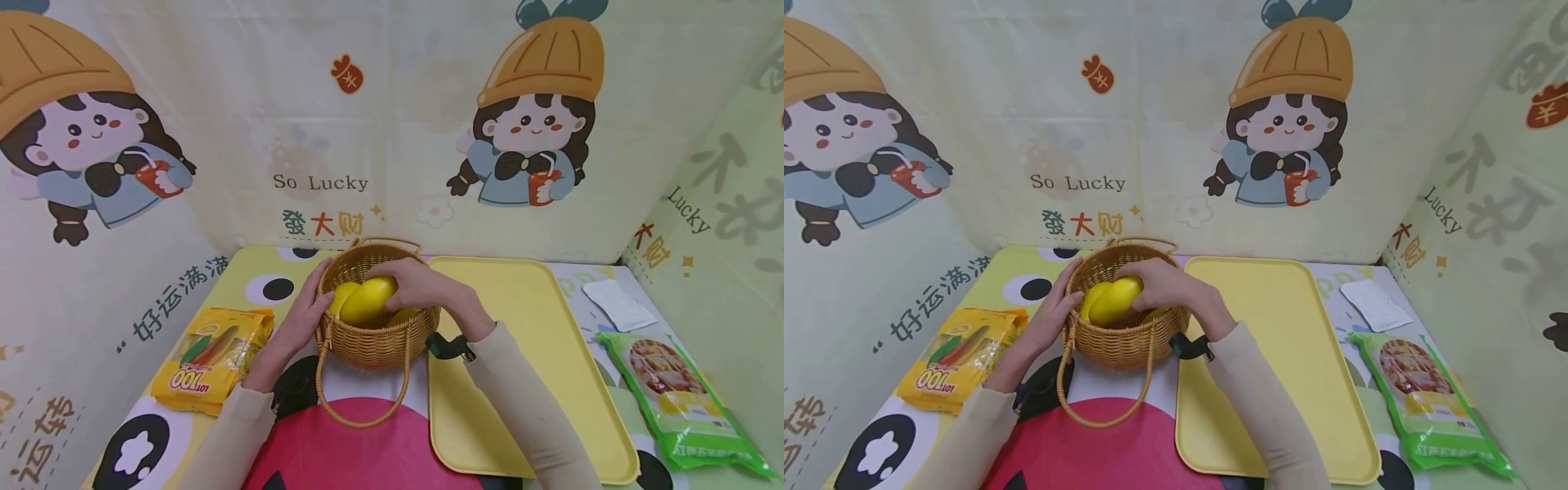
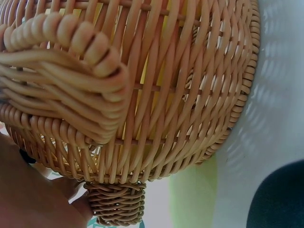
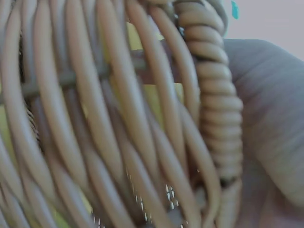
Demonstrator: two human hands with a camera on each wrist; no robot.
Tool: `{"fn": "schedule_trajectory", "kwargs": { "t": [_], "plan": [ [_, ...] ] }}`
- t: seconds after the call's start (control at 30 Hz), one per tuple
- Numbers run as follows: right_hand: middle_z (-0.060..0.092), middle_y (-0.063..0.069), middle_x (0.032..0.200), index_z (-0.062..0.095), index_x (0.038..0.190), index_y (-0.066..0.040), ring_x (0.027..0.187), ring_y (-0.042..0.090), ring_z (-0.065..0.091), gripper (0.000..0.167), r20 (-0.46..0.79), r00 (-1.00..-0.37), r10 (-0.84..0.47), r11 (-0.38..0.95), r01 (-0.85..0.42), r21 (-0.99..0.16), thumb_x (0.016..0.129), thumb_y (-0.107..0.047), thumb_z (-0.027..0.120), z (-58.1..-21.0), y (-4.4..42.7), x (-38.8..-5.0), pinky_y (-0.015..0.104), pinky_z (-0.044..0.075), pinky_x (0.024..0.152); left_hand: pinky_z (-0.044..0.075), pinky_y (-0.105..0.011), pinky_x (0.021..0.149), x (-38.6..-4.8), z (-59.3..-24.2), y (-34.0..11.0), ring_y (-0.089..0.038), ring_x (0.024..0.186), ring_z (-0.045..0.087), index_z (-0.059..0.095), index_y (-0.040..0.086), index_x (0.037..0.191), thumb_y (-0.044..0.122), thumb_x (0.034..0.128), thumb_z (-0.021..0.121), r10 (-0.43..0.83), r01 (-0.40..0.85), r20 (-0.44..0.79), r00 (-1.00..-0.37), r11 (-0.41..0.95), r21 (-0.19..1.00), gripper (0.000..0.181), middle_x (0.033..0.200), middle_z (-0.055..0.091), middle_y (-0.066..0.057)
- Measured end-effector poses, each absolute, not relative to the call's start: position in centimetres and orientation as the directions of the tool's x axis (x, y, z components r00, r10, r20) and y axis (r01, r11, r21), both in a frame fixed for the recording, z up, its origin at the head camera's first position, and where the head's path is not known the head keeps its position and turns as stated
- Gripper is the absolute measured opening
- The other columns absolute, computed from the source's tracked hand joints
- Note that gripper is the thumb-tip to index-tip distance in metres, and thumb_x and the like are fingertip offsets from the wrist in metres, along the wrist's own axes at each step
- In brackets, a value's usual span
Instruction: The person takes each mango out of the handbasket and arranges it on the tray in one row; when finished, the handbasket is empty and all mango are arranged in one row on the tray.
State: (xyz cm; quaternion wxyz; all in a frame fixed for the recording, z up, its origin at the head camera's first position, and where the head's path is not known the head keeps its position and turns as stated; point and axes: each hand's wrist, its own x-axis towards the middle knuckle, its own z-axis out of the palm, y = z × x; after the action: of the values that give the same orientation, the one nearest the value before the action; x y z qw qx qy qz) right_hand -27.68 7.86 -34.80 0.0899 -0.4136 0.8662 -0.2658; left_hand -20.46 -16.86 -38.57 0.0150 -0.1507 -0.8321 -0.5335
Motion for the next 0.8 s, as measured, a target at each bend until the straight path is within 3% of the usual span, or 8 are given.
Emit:
{"fn": "schedule_trajectory", "kwargs": {
  "t": [0.17,0.43,0.8],
  "plan": [
    [0.064,-0.006,0.12,0.063,0.129,-0.022,0.096,0.016,0.056,0.053,0.141,-0.701,-0.699,0.504,-0.623,-0.598,0.077,-0.017,0.077,-35.0,8.9,-27.8,0.031,0.051,0.08,0.02,-0.061,0.121,-21.1,-39.5,-17.1,-0.036,0.153,0.016,0.014,0.013,0.16,0.016,0.1029,0.042,0.235,0.265,0.183,-0.955,0.392,0.881,0.064,0.166,0.014,-0.013],
    [0.061,0.0,0.131,0.059,0.136,-0.018,0.104,0.02,0.058,0.059,0.278,-0.768,-0.577,0.446,-0.582,-0.68,0.081,-0.015,0.079,-35.2,10.8,-28.1,0.037,0.052,0.089,0.021,-0.059,0.121,-22.7,-42.4,-17.9,-0.029,0.153,0.018,0.015,0.03,0.16,0.019,0.1035,0.043,0.218,0.286,0.215,-0.952,0.379,0.88,0.064,0.167,0.014,-0.002],
    [0.058,0.0,0.137,0.058,0.137,-0.019,0.116,0.02,0.056,0.059,0.44,-0.784,-0.437,0.358,-0.601,-0.715,0.082,-0.011,0.079,-35.9,12.7,-28.5,0.042,0.05,0.1,0.021,-0.059,0.121,-22.6,-42.0,-17.8,-0.031,0.153,0.018,0.015,0.027,0.16,0.019,0.1034,0.042,0.218,0.282,0.212,-0.953,0.371,0.885,0.064,0.167,0.014,-0.005]
  ]
}}
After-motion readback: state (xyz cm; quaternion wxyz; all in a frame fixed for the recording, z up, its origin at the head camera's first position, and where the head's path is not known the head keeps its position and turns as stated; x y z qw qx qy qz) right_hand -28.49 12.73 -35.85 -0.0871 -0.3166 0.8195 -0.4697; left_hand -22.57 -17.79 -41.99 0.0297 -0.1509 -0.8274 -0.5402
